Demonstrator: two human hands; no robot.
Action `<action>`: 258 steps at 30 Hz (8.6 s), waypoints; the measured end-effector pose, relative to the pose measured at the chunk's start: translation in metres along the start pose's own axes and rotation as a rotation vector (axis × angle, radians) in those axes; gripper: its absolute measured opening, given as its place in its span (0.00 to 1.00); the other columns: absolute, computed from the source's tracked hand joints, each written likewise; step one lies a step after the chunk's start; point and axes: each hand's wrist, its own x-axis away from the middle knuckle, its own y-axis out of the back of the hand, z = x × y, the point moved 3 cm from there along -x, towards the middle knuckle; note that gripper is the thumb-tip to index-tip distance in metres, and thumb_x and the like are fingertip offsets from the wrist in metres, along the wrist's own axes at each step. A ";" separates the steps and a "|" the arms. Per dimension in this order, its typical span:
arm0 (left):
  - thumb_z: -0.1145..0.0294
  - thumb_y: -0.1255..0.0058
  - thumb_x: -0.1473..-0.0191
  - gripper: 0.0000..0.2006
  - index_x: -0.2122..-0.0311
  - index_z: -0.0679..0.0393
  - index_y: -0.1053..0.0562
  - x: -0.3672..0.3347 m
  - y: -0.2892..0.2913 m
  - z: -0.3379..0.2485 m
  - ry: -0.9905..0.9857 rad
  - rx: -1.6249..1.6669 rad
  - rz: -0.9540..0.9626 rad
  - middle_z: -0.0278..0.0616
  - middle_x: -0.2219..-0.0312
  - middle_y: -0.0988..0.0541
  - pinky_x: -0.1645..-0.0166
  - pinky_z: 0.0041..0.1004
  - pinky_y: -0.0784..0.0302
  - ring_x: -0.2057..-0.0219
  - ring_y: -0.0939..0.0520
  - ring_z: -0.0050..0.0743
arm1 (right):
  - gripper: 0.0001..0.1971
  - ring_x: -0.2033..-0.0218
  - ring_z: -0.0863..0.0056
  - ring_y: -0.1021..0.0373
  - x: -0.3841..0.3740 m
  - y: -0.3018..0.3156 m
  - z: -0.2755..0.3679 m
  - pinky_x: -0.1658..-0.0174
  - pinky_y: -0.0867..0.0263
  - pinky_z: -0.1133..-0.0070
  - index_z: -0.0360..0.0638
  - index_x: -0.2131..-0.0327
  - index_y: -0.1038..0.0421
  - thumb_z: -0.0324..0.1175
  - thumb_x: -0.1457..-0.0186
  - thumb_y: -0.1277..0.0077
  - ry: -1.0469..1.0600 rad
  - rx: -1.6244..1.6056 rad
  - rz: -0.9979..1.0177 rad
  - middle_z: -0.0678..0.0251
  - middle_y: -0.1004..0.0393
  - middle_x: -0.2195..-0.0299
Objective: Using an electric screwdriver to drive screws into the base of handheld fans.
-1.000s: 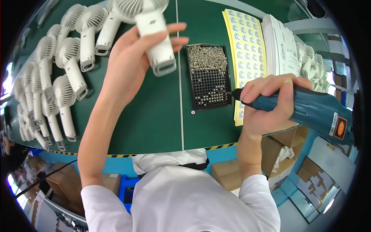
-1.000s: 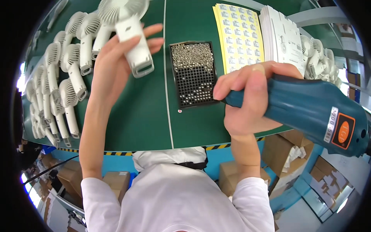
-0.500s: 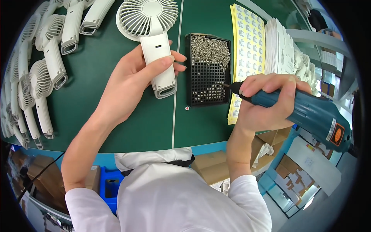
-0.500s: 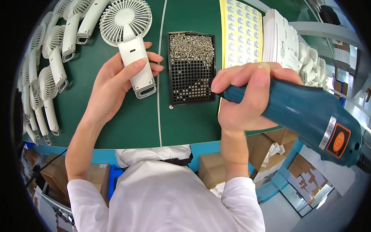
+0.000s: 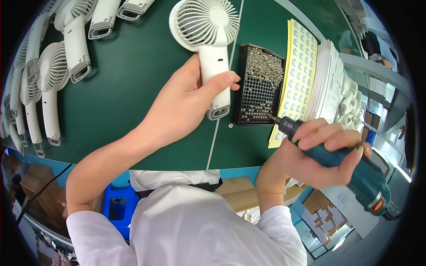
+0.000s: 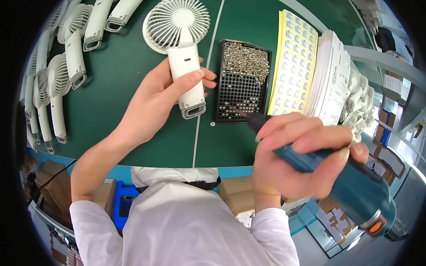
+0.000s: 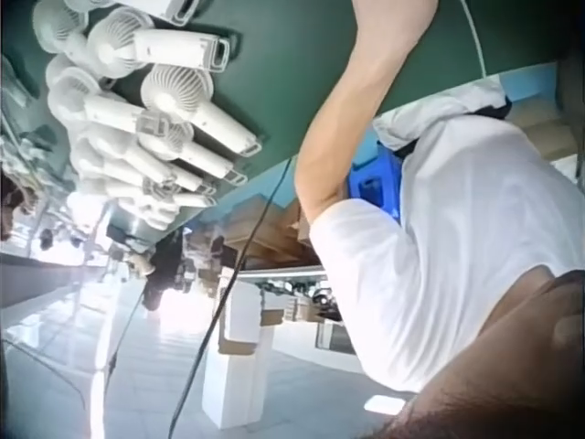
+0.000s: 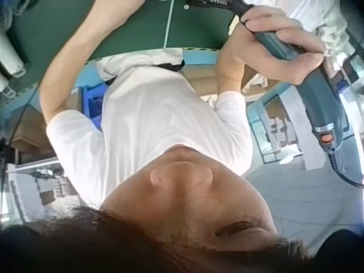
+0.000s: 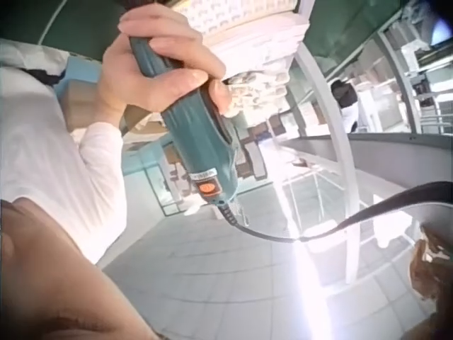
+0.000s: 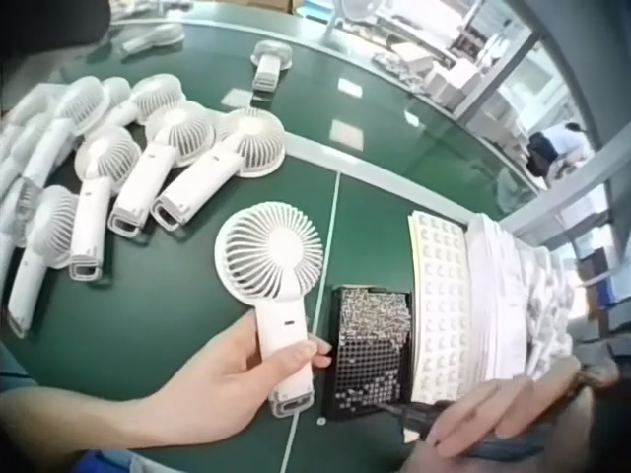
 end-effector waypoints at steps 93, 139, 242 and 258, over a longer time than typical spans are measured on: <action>0.67 0.48 0.47 0.25 0.50 0.67 0.43 -0.008 0.030 -0.066 -0.281 -0.402 -0.231 0.48 0.68 0.25 0.64 0.31 0.26 0.68 0.21 0.34 | 0.08 0.91 0.78 0.45 -0.030 0.018 -0.003 0.87 0.44 0.81 0.42 0.59 0.42 0.32 0.42 0.61 0.115 0.082 -0.152 0.67 0.40 0.81; 0.66 0.50 0.43 0.10 0.65 0.64 0.27 -0.091 -0.015 -0.112 -0.784 -0.511 -0.233 0.33 0.75 0.24 0.70 0.21 0.33 0.75 0.29 0.14 | 0.10 0.91 0.75 0.43 -0.042 0.056 -0.014 0.88 0.40 0.76 0.45 0.55 0.44 0.30 0.41 0.62 -0.017 -0.039 -0.145 0.66 0.40 0.81; 0.66 0.59 0.38 0.17 0.48 0.64 0.39 -0.002 0.006 -0.002 0.055 0.057 0.032 0.43 0.63 0.25 0.54 0.30 0.22 0.60 0.20 0.31 | 0.14 0.94 0.70 0.40 -0.013 0.017 -0.019 0.90 0.35 0.71 0.47 0.52 0.47 0.30 0.42 0.62 0.025 0.205 -0.013 0.63 0.39 0.84; 0.67 0.60 0.38 0.18 0.47 0.65 0.40 -0.005 0.004 -0.004 0.050 0.056 0.033 0.46 0.62 0.26 0.55 0.34 0.22 0.60 0.21 0.35 | 0.09 0.95 0.74 0.42 -0.017 0.023 -0.028 0.91 0.40 0.76 0.43 0.61 0.42 0.31 0.47 0.57 0.143 0.333 -0.015 0.65 0.37 0.85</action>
